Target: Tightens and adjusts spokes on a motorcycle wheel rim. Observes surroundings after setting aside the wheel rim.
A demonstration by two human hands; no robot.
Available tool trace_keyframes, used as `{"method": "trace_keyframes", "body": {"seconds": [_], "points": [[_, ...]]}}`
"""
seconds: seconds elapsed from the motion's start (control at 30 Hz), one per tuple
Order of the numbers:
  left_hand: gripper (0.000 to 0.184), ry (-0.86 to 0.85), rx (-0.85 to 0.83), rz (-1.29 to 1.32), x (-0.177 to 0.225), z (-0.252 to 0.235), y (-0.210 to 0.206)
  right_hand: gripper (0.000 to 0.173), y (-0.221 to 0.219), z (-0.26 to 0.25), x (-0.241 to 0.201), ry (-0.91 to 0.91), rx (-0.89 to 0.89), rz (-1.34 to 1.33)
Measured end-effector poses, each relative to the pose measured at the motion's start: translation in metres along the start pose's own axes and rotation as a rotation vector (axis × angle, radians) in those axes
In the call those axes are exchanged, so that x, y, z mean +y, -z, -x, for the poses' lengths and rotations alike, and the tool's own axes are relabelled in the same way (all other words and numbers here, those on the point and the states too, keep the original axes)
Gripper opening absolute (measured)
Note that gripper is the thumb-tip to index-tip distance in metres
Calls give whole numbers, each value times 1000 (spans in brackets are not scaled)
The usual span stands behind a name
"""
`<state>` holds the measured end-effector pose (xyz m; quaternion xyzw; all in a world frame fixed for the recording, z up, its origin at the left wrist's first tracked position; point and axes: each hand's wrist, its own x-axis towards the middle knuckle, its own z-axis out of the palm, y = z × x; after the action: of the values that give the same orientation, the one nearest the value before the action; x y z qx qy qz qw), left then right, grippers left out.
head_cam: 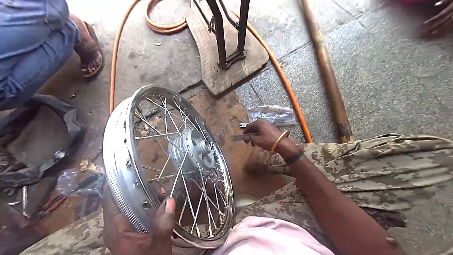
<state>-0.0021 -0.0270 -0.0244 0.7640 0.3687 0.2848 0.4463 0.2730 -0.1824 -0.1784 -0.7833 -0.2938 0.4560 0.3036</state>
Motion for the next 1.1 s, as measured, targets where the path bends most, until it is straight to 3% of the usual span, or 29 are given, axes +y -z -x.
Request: {"method": "trace_keyframes", "body": {"seconds": [0.07, 0.23, 0.3, 0.37, 0.43, 0.47, 0.57, 0.73, 0.93, 1.03, 1.1], "points": [[110, -3, -2, 8, 2, -2, -3, 16, -9, -27, 25, -143, 106, 144], [102, -16, 4, 13, 10, 0, -13, 19, -21, -57, 74, -303, 148, 204], [99, -16, 28, 17, 11, 2, -16, 22, -15, -55, 77, -423, 320, 183], [97, -9, 49, 9, 12, 3, -19, 42, -1, -55, 84, -500, 538, 247], [98, -7, 60, 7, 11, 4, -21, 75, 19, -58, 110, -561, 565, 388], [100, -3, 62, 9, 11, 4, -21, 82, 28, -59, 126, -586, 524, 465], [98, 22, 81, 30, 11, 3, -27, 70, 49, -59, 160, -580, 400, 661], [91, 68, 55, 57, 18, 1, -37, 45, 92, -59, 135, -511, -18, 826], [90, 59, 7, 58, 21, 0, -47, 43, 148, -28, 63, -431, -136, 935], [90, 65, 3, 55, 20, 0, -45, 25, 171, -17, 69, -488, -127, 1011], [90, 68, 12, 60, 19, 1, -41, 25, 178, -11, 91, -554, -105, 1016]]}}
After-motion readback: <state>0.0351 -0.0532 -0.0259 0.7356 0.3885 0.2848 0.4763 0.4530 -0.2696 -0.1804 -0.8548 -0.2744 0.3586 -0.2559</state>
